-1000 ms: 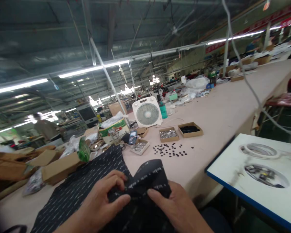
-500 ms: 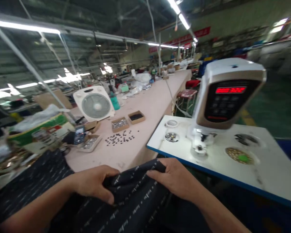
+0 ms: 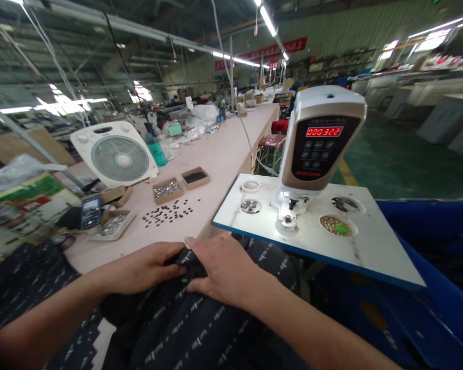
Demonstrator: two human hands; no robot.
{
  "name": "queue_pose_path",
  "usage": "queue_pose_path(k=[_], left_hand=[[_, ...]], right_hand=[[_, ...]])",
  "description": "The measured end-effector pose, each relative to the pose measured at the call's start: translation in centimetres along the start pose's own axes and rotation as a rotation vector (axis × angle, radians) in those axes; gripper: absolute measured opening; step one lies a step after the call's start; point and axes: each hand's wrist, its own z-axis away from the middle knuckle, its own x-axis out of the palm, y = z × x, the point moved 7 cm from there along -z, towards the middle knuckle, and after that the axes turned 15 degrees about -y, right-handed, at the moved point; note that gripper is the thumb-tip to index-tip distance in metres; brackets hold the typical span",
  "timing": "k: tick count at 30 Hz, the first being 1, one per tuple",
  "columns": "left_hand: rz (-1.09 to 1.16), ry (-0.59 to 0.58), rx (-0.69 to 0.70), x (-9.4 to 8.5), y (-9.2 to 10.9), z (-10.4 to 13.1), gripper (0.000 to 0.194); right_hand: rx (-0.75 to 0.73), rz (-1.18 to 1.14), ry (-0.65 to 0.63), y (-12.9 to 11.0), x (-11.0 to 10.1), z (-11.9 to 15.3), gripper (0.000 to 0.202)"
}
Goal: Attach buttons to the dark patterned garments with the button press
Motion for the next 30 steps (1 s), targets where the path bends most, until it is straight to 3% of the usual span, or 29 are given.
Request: queue_pose_path(k=[4,8,11,15,19,23,27,30], left_hand=[[-0.004,-0.006,-0.093,0.8,-0.9,-0.1,0.019],[0.148,-0.093,-0.141,2.2,-2.5,-0.7,0.034],[0.135,-0.15,-0.175,2.5,-3.5,-1.3,0.028],[0.065,-0.13,-0.167,2.0,-4.2,-1.8,0.016],[0.092,-0.111,-0.156,2.4,-4.9,-1.9,0.013],[0.119,-0.103,-0.175,3.3,-5.3,-1.9,0.014],[0.123,-0.017,-0.152,3.4,-4.8,-2.2,0.016],[0.047,0.159,-0.15,3.0,-4.7,-2.2,0.023]], right_hand=[[0.122,-0.106,-0.141,2.0,1.9,-1.4,0.02],[0.194,-0.035,-0.143,2.3,1.7,-1.2,0.021],[0.184,-0.024,-0.124,2.0,1.5,-1.2,0.02],[0.166,-0.149,-0.103,2.4,2.1,-1.4,0.014],[0.149,-0.314,-0.169,2.7,3.0,-1.4,0.014],[0.178,-0.262,-0.214,2.8,3.3,-1.3,0.013],[0.22,-0.147,-0.158,3.4,3.6,-1.3,0.007],[0.19,-0.123,-0.112,4.6,4.5,-1.0,0.011]])
